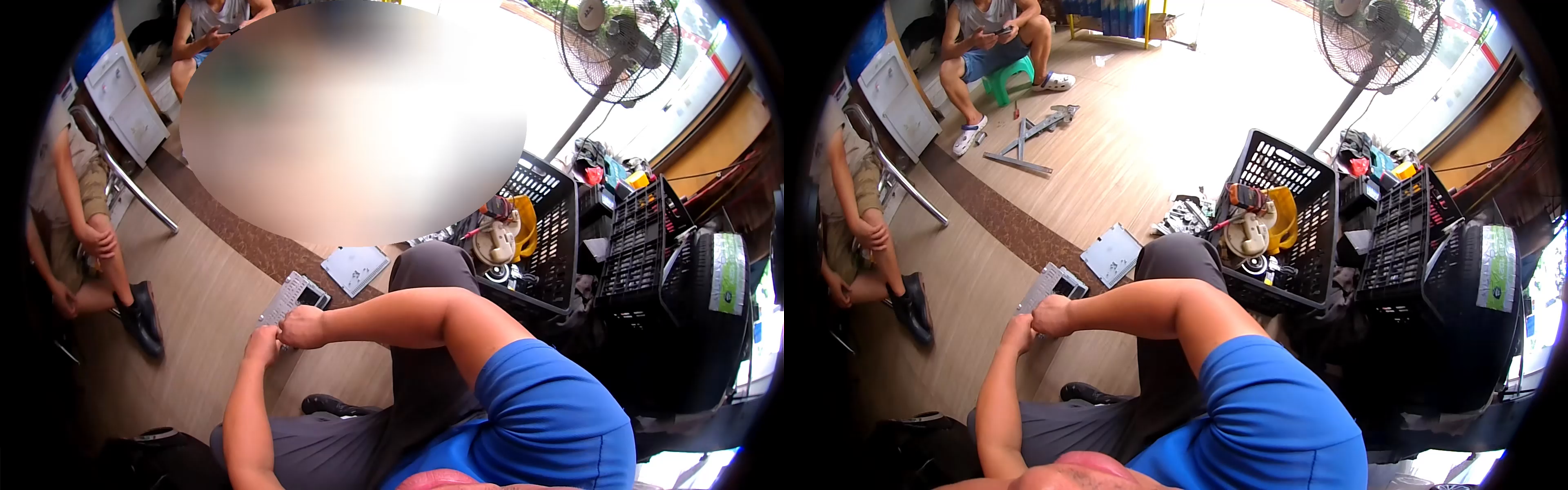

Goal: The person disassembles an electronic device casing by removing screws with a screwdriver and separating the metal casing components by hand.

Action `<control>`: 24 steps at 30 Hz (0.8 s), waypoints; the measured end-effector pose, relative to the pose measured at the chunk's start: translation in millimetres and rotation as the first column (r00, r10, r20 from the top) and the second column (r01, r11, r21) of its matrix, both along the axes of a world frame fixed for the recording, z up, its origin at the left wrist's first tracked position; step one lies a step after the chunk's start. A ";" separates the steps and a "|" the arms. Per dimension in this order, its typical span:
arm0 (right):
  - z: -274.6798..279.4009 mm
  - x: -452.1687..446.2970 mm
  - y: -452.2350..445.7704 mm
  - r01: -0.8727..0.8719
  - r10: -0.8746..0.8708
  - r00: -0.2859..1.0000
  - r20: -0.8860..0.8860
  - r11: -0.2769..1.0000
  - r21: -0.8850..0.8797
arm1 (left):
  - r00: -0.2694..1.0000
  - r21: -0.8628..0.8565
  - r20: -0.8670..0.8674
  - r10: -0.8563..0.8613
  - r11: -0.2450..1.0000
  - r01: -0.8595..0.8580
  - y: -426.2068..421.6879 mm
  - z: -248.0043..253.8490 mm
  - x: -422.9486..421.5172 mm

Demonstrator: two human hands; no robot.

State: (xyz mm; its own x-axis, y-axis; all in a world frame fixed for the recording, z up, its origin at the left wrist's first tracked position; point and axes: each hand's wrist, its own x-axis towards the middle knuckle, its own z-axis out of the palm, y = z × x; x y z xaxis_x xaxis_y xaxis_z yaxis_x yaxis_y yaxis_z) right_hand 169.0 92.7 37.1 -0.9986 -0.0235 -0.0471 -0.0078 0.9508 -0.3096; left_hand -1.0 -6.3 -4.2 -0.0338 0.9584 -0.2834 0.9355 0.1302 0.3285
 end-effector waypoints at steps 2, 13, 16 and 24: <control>5.3 3.1 0.8 0.012 -0.011 1.000 0.024 1.000 -0.019 | 1.000 -0.017 -0.016 0.003 1.000 -0.003 0.9 3.4 1.4; 10.9 6.1 0.9 0.059 -0.056 0.997 0.046 0.996 -0.060 | 0.999 -0.057 -0.015 0.036 0.998 -0.037 4.9 27.2 13.3; 12.2 7.7 3.4 0.075 -0.068 0.993 0.095 0.995 -0.070 | 0.998 -0.116 0.060 0.036 0.993 -0.029 5.2 12.3 5.7; 5.0 0.6 6.8 0.025 -0.028 0.994 0.109 0.999 0.031 | 1.000 -0.143 -0.012 0.029 0.989 -0.030 13.7 -25.7 -5.1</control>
State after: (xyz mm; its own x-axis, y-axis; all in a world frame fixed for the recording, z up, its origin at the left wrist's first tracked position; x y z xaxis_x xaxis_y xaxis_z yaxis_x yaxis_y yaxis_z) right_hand 169.5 99.6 42.1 -0.9877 0.0060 -0.1564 0.0500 0.9591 -0.2788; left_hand -6.1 7.4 -29.9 -0.0647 0.9066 -0.4170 0.9336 0.2026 0.2956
